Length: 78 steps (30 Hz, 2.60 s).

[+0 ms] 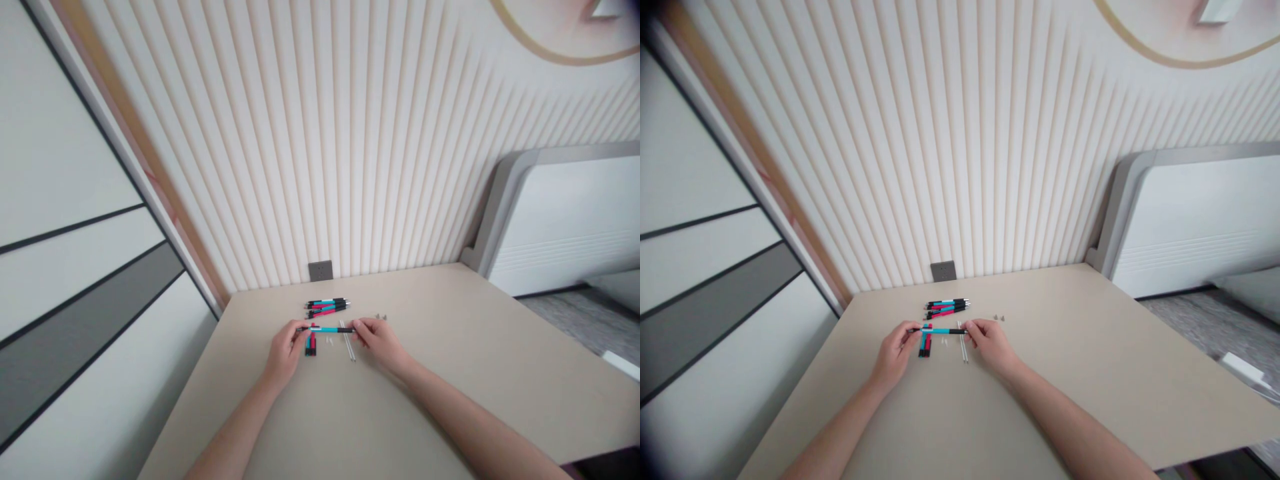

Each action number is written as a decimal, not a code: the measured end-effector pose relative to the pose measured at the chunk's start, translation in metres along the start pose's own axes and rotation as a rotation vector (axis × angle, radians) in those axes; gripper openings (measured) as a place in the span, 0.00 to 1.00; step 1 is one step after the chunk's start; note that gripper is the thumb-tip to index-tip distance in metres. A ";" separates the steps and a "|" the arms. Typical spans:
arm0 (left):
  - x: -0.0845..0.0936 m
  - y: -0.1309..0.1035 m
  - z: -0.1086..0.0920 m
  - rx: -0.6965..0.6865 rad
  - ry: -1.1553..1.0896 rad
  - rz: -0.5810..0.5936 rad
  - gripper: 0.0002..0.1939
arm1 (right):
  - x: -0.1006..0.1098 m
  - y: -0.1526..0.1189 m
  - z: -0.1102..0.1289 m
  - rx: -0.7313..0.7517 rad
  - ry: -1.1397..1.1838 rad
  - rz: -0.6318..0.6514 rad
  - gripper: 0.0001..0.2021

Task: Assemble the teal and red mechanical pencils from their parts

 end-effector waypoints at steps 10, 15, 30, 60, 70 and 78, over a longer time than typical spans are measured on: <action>-0.002 -0.002 -0.002 -0.021 0.047 -0.042 0.12 | 0.010 0.000 0.007 -0.070 0.197 -0.037 0.24; -0.001 -0.002 -0.001 -0.051 0.061 -0.039 0.12 | 0.011 -0.001 0.006 -0.047 0.162 -0.043 0.24; 0.005 -0.008 -0.022 -0.388 0.066 -0.122 0.09 | 0.009 0.003 -0.001 -0.017 0.088 -0.048 0.27; -0.003 -0.005 -0.013 -0.145 0.101 0.009 0.11 | 0.017 -0.003 0.011 0.201 -0.064 -0.173 0.17; 0.000 -0.004 -0.012 -0.141 0.063 -0.048 0.12 | 0.013 0.002 0.003 0.001 -0.050 -0.080 0.29; 0.002 -0.004 -0.011 -0.132 0.066 -0.059 0.11 | 0.013 0.002 0.001 0.029 -0.078 -0.080 0.25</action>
Point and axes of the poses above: each hand's wrist, its own y-axis towards the middle knuckle, its own x-axis out of the back of the hand, z = x × y, the point moved 4 cm from there along y, towards the middle knuckle, and after that the axes turned 2 degrees about -z, right-handed, at the moved point
